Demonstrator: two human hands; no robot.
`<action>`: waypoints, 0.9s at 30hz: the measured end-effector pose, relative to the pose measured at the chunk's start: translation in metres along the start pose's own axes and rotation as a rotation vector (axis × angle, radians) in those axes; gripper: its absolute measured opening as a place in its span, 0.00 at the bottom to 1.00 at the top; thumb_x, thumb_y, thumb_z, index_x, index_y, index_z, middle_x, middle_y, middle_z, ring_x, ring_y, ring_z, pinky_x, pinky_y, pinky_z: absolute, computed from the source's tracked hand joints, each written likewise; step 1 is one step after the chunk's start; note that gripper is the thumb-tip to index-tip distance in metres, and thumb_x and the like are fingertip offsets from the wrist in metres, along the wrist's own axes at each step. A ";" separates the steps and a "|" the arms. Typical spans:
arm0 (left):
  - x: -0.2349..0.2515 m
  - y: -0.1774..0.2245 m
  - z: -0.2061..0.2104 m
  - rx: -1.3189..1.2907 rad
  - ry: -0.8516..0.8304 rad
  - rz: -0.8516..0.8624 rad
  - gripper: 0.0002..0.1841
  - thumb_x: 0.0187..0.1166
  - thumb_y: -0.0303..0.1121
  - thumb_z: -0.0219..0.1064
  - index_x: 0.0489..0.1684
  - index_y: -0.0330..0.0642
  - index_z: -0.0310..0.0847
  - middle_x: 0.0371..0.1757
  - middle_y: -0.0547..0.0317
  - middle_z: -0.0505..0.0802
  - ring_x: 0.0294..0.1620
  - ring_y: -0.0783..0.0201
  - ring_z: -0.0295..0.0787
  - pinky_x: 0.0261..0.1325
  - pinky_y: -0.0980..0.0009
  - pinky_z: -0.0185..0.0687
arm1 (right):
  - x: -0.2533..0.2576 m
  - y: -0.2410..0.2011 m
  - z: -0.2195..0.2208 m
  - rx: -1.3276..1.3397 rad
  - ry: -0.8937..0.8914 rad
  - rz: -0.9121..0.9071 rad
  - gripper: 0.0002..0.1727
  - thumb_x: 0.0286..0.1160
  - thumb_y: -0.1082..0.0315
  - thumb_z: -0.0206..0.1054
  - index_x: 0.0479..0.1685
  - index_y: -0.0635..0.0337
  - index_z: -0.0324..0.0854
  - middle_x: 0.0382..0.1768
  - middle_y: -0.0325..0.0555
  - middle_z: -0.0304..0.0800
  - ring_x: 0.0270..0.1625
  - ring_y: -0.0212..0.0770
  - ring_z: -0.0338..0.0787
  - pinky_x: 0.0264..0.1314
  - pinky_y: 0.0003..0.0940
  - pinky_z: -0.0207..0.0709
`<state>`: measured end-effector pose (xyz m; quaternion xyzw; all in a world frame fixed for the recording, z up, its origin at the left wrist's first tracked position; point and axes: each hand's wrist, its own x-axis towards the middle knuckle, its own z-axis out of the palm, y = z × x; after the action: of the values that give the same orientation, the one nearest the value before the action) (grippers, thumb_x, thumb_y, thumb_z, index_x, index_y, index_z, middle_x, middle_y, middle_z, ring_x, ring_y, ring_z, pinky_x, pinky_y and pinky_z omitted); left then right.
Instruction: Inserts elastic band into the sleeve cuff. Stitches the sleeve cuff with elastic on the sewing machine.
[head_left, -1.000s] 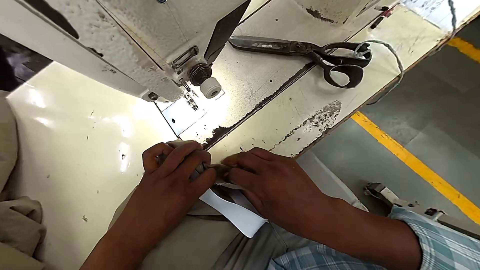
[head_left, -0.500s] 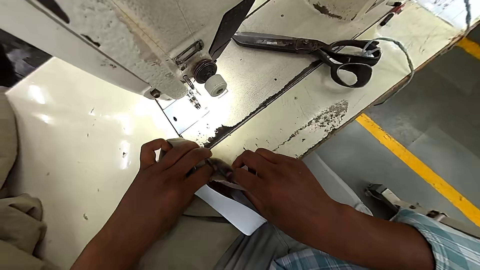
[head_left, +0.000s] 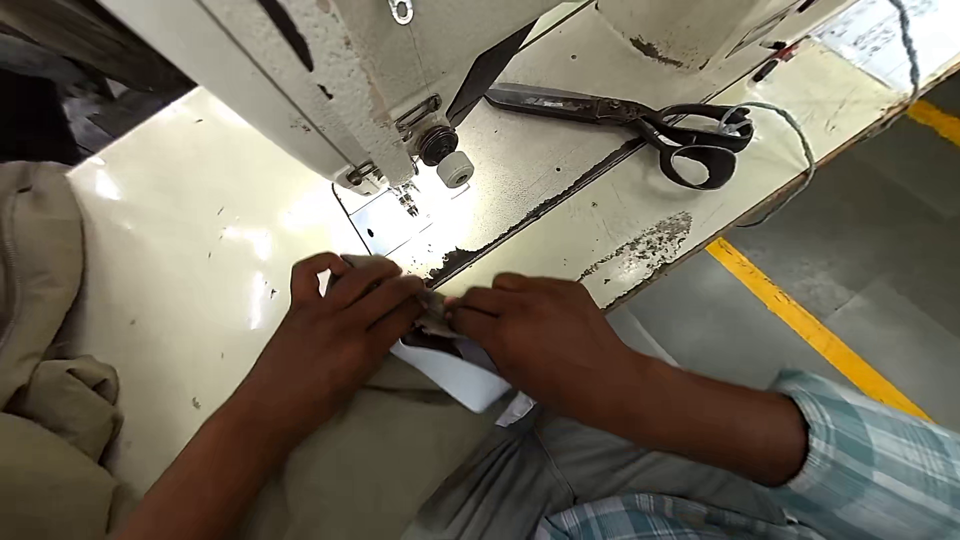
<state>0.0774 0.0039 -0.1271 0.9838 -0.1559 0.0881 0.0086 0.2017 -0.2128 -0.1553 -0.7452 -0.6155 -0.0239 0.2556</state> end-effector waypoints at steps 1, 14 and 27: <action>0.001 -0.006 0.001 0.017 0.011 0.001 0.15 0.81 0.27 0.57 0.50 0.50 0.92 0.62 0.64 0.93 0.69 0.56 0.84 0.67 0.43 0.62 | 0.008 0.003 0.001 0.002 -0.003 -0.009 0.09 0.73 0.73 0.66 0.39 0.52 0.93 0.36 0.39 0.91 0.35 0.42 0.88 0.26 0.36 0.75; 0.010 0.005 -0.019 -0.161 0.044 -0.352 0.18 0.74 0.33 0.68 0.62 0.43 0.89 0.72 0.54 0.87 0.80 0.50 0.76 0.76 0.39 0.65 | 0.021 0.011 0.004 0.038 -0.069 -0.009 0.20 0.67 0.77 0.70 0.56 0.43 0.93 0.48 0.36 0.95 0.46 0.44 0.91 0.36 0.38 0.82; -0.015 0.074 -0.044 -0.121 -0.069 -0.289 0.30 0.90 0.60 0.46 0.39 0.52 0.92 0.43 0.66 0.96 0.68 0.56 0.86 0.74 0.41 0.63 | 0.030 0.007 -0.008 -0.017 -0.100 0.111 0.19 0.55 0.72 0.79 0.48 0.44 0.94 0.26 0.38 0.89 0.29 0.46 0.89 0.24 0.46 0.77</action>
<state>0.0328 -0.0599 -0.0868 0.9961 -0.0179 0.0423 0.0750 0.2177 -0.1892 -0.1403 -0.7804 -0.5851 0.0221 0.2192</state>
